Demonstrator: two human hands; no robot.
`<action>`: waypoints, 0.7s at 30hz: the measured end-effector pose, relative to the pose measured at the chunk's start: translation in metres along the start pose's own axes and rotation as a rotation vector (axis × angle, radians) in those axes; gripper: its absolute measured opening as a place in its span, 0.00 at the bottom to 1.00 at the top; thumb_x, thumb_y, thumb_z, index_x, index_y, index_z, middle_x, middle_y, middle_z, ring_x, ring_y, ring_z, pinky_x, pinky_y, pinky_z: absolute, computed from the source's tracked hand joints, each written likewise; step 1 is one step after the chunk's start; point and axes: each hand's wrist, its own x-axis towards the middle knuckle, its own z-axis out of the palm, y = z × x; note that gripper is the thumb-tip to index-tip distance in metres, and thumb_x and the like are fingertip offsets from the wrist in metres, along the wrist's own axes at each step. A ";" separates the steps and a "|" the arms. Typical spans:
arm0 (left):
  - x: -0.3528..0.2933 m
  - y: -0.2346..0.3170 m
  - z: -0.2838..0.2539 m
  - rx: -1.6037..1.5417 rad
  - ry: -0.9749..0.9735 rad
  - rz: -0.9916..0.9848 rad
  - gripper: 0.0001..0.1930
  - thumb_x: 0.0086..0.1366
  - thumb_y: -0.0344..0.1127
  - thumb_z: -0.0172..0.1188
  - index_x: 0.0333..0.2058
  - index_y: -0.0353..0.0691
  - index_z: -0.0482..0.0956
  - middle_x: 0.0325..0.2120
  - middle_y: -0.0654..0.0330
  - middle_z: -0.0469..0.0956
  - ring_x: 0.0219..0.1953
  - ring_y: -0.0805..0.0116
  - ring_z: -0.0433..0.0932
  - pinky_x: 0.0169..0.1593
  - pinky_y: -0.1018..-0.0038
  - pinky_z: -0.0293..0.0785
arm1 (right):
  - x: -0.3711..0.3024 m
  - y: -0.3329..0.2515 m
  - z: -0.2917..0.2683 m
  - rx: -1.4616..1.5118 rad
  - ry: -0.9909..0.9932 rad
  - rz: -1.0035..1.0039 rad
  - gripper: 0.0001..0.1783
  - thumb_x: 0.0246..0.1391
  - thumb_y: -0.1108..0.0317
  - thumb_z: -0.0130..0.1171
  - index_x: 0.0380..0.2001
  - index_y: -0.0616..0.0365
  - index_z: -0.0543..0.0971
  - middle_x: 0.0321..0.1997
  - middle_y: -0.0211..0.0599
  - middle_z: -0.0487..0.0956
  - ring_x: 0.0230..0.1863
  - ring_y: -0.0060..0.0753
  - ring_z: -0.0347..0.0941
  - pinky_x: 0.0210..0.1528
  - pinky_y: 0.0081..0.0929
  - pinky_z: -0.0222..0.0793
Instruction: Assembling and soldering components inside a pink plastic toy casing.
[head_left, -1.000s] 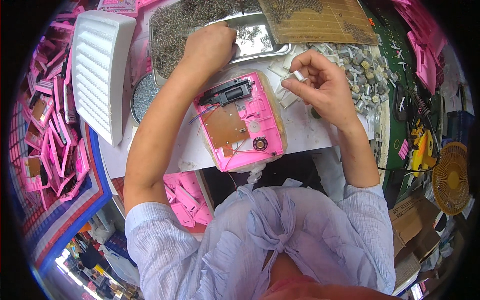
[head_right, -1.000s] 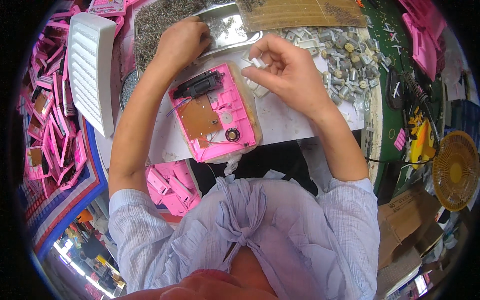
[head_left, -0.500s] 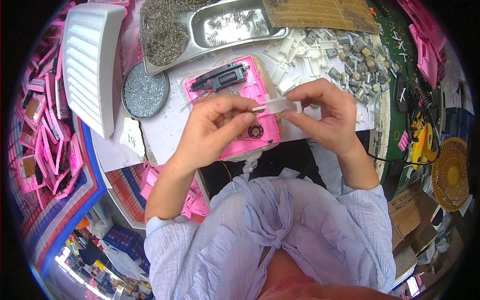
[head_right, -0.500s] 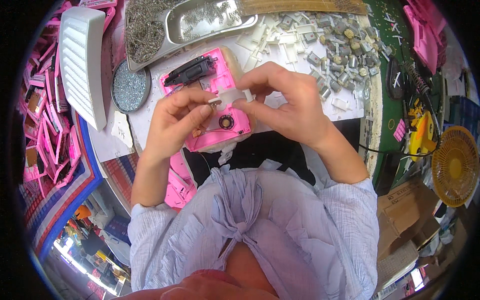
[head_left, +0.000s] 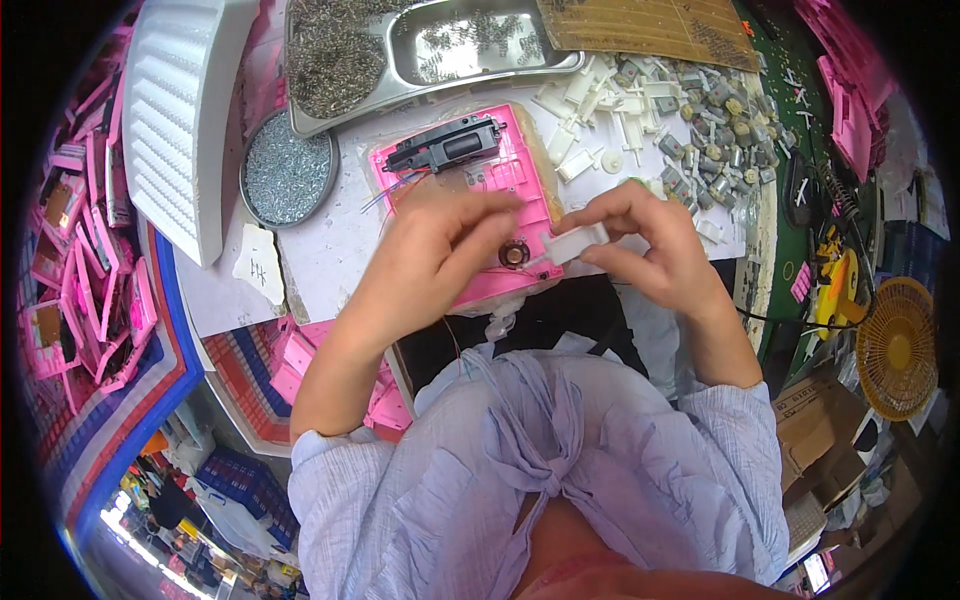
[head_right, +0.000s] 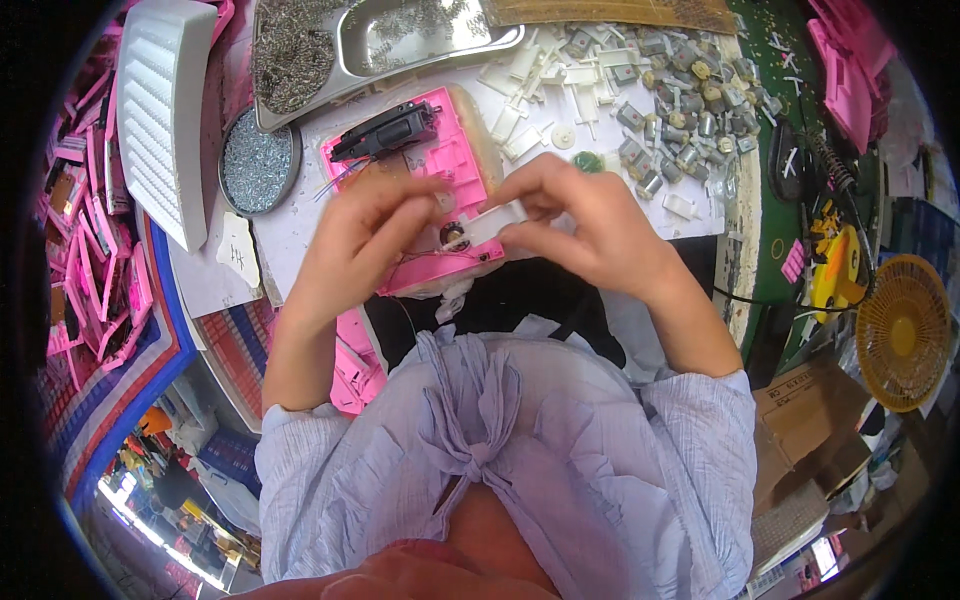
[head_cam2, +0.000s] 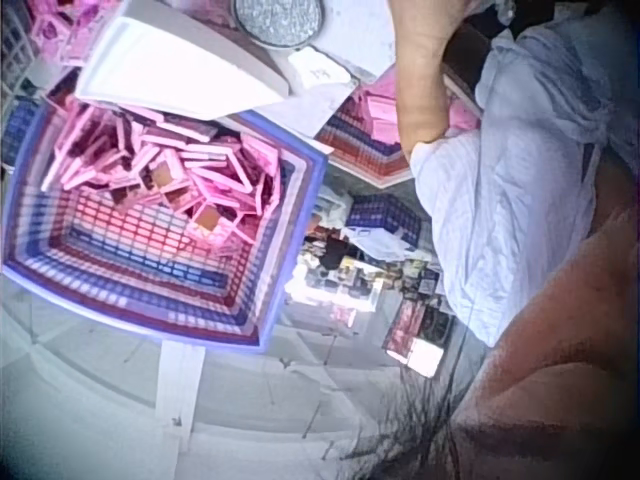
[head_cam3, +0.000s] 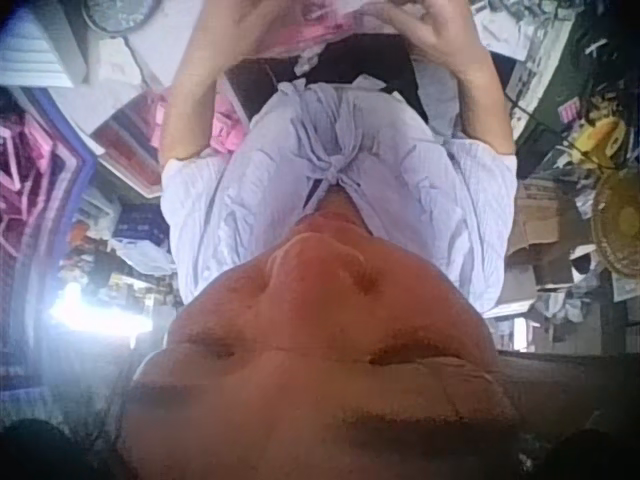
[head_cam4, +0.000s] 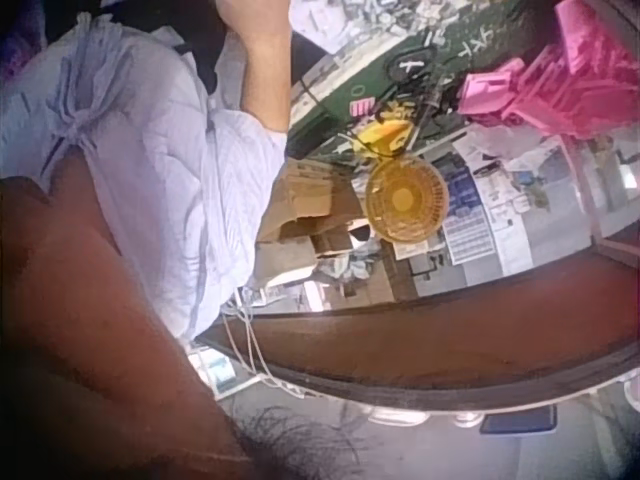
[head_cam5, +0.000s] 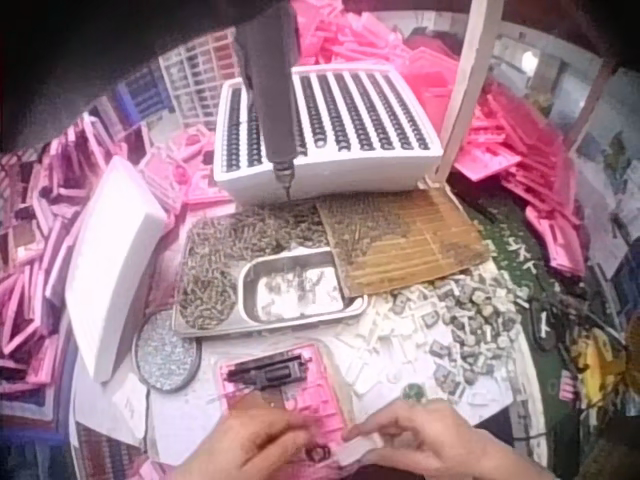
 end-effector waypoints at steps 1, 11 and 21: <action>0.005 0.003 0.001 0.141 0.039 0.039 0.10 0.67 0.32 0.63 0.43 0.31 0.82 0.31 0.59 0.80 0.30 0.65 0.79 0.34 0.72 0.74 | -0.006 0.009 0.005 0.221 0.037 0.077 0.13 0.59 0.75 0.64 0.46 0.63 0.75 0.40 0.43 0.86 0.37 0.28 0.84 0.37 0.24 0.78; 0.028 -0.003 0.039 0.796 0.208 0.224 0.07 0.55 0.32 0.69 0.30 0.41 0.80 0.29 0.58 0.76 0.36 0.59 0.77 0.40 0.60 0.67 | -0.022 0.020 -0.007 0.259 0.163 0.107 0.12 0.57 0.76 0.66 0.43 0.64 0.76 0.42 0.37 0.85 0.33 0.20 0.78 0.37 0.19 0.72; -0.017 -0.024 0.017 0.162 0.489 0.098 0.06 0.57 0.22 0.71 0.32 0.35 0.83 0.27 0.57 0.78 0.24 0.67 0.76 0.26 0.74 0.70 | 0.029 0.014 0.000 -0.512 0.153 -0.394 0.18 0.39 0.70 0.75 0.37 0.56 0.82 0.37 0.34 0.79 0.40 0.40 0.72 0.41 0.32 0.70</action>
